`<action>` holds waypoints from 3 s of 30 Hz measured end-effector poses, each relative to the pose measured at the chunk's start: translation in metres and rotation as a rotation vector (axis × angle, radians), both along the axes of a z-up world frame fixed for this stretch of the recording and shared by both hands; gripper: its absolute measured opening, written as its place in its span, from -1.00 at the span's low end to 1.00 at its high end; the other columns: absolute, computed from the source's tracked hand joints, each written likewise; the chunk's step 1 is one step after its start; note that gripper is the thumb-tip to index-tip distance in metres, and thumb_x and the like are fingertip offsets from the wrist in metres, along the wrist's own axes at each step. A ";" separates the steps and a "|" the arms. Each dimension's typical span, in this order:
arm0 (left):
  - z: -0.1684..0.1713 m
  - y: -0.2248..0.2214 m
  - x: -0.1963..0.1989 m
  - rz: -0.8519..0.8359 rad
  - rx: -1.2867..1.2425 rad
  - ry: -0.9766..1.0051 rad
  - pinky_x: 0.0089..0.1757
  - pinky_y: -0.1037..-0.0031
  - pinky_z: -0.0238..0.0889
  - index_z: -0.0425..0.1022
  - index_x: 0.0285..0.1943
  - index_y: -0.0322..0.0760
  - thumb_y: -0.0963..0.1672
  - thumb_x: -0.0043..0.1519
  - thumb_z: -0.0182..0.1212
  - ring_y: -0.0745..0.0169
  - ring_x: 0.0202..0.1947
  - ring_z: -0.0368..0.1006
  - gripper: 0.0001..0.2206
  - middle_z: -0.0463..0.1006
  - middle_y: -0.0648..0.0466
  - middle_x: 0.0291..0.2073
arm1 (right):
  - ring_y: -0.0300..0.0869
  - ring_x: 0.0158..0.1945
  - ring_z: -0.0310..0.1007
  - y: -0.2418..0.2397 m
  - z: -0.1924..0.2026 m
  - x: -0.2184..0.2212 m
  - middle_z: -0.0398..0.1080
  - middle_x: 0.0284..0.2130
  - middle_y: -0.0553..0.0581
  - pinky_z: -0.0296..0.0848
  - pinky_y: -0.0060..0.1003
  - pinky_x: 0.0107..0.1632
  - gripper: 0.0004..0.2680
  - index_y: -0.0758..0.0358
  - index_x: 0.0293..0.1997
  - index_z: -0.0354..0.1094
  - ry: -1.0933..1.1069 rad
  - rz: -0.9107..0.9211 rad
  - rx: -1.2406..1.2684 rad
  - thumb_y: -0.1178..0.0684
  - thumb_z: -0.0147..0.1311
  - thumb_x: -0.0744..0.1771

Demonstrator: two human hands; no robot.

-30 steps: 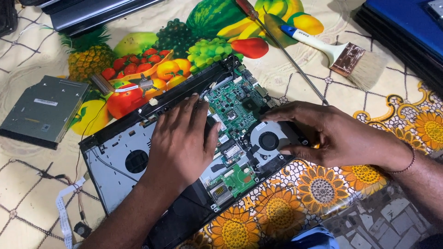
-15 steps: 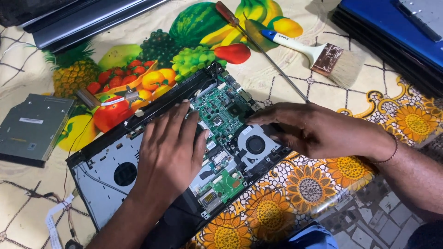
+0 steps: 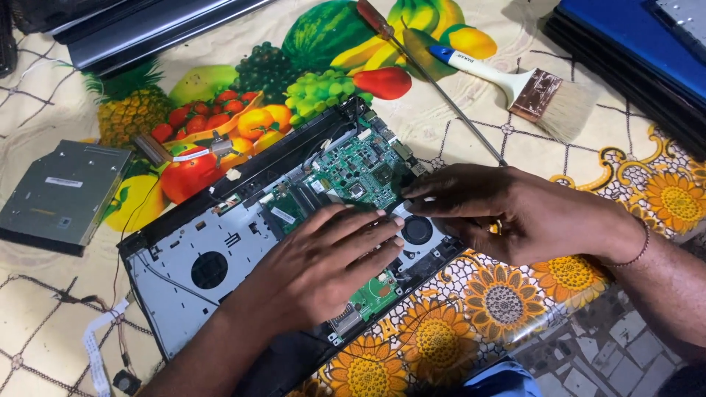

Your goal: Reconnecting internal laptop components including the cooling fan and various ribbon cables to the motherboard during reassembly.

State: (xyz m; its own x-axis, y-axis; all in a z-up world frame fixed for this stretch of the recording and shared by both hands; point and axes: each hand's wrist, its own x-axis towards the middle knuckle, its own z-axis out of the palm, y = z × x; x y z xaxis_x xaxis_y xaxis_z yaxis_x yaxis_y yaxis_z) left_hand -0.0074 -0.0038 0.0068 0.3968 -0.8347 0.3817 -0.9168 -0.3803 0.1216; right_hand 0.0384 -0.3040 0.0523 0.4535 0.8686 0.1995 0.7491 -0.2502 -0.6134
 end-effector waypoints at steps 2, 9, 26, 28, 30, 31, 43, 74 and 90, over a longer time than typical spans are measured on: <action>0.000 0.001 -0.001 0.003 0.005 0.008 0.26 -0.04 0.14 0.46 0.30 -0.25 -0.20 0.27 0.14 -0.06 0.32 0.35 -0.63 0.43 -0.05 0.34 | 0.17 0.42 0.28 0.002 0.002 -0.002 0.33 0.32 0.28 0.35 0.04 0.35 -0.60 0.24 0.28 0.33 0.000 0.009 -0.002 0.29 0.08 0.27; 0.006 0.000 0.001 -0.027 -0.021 -0.002 0.23 -0.04 0.17 0.50 0.24 -0.32 -0.22 0.26 0.18 -0.11 0.27 0.38 -0.66 0.44 -0.09 0.31 | 0.16 0.36 0.34 0.006 0.005 -0.004 0.35 0.28 0.29 0.43 0.00 0.27 -0.66 0.31 0.21 0.37 -0.044 -0.005 -0.007 0.22 0.14 0.28; 0.013 -0.002 -0.002 -0.021 -0.021 -0.015 0.24 0.01 0.16 0.50 0.24 -0.33 -0.24 0.29 0.13 -0.07 0.28 0.37 -0.68 0.47 -0.07 0.29 | 0.20 0.11 0.57 -0.027 0.038 -0.007 0.47 0.03 0.52 0.61 -0.04 0.22 -0.79 0.58 0.01 0.38 -0.326 -0.375 0.283 0.31 -0.01 0.31; 0.011 -0.002 -0.001 -0.007 -0.019 -0.029 0.23 0.01 0.17 0.50 0.24 -0.30 -0.22 0.30 0.14 -0.05 0.29 0.37 -0.69 0.45 -0.05 0.31 | 0.15 0.02 0.63 -0.027 0.058 -0.005 0.54 -0.01 0.52 0.65 -0.14 0.02 -0.80 0.61 -0.02 0.45 -0.491 -0.411 0.074 0.22 -0.01 0.36; 0.011 -0.002 -0.002 -0.013 -0.021 -0.022 0.22 -0.01 0.17 0.50 0.24 -0.32 -0.25 0.29 0.13 -0.08 0.28 0.38 -0.67 0.44 -0.06 0.32 | 0.17 0.02 0.60 -0.027 0.072 0.009 0.53 -0.03 0.53 0.61 -0.09 0.05 -0.79 0.66 0.04 0.46 -0.524 -0.389 0.052 0.24 0.02 0.38; 0.011 -0.002 -0.001 -0.017 -0.025 -0.020 0.22 -0.04 0.18 0.49 0.25 -0.33 -0.28 0.27 0.12 -0.11 0.27 0.39 -0.66 0.44 -0.08 0.32 | 0.19 0.01 0.57 -0.027 0.080 0.017 0.51 -0.04 0.55 0.56 -0.04 0.08 -0.78 0.71 0.10 0.47 -0.562 -0.364 0.029 0.27 0.06 0.40; 0.020 -0.003 -0.003 -0.005 -0.006 -0.038 0.13 -0.04 0.25 0.45 0.28 -0.35 -0.26 0.35 -0.10 -0.12 0.27 0.41 -0.65 0.43 -0.15 0.33 | -0.05 -0.46 0.33 0.018 0.037 0.120 0.38 -0.57 0.15 0.21 -0.08 -0.35 -0.56 0.23 -0.48 0.29 -0.055 -0.627 -1.085 -0.38 -0.06 0.39; 0.014 -0.018 -0.006 0.101 -0.213 0.042 0.10 -0.01 0.31 0.53 0.11 -0.41 -0.31 0.19 0.30 -0.17 0.07 0.47 -0.71 0.50 -0.15 0.15 | -0.15 -0.44 0.81 0.023 0.043 0.021 0.57 -0.41 0.27 0.92 -0.52 -0.47 -0.90 0.40 -0.08 0.09 0.271 -0.059 0.366 0.33 -0.10 0.37; -0.009 -0.012 -0.002 -0.057 -0.195 0.018 0.27 0.13 0.29 0.56 0.11 -0.53 -0.15 0.25 0.41 -0.17 0.19 0.45 -0.67 0.53 -0.31 0.13 | -0.27 -0.30 0.75 0.032 0.030 0.006 0.57 -0.30 0.17 0.78 -0.55 -0.33 -0.92 0.33 -0.08 0.15 0.263 0.021 0.221 0.24 -0.07 0.37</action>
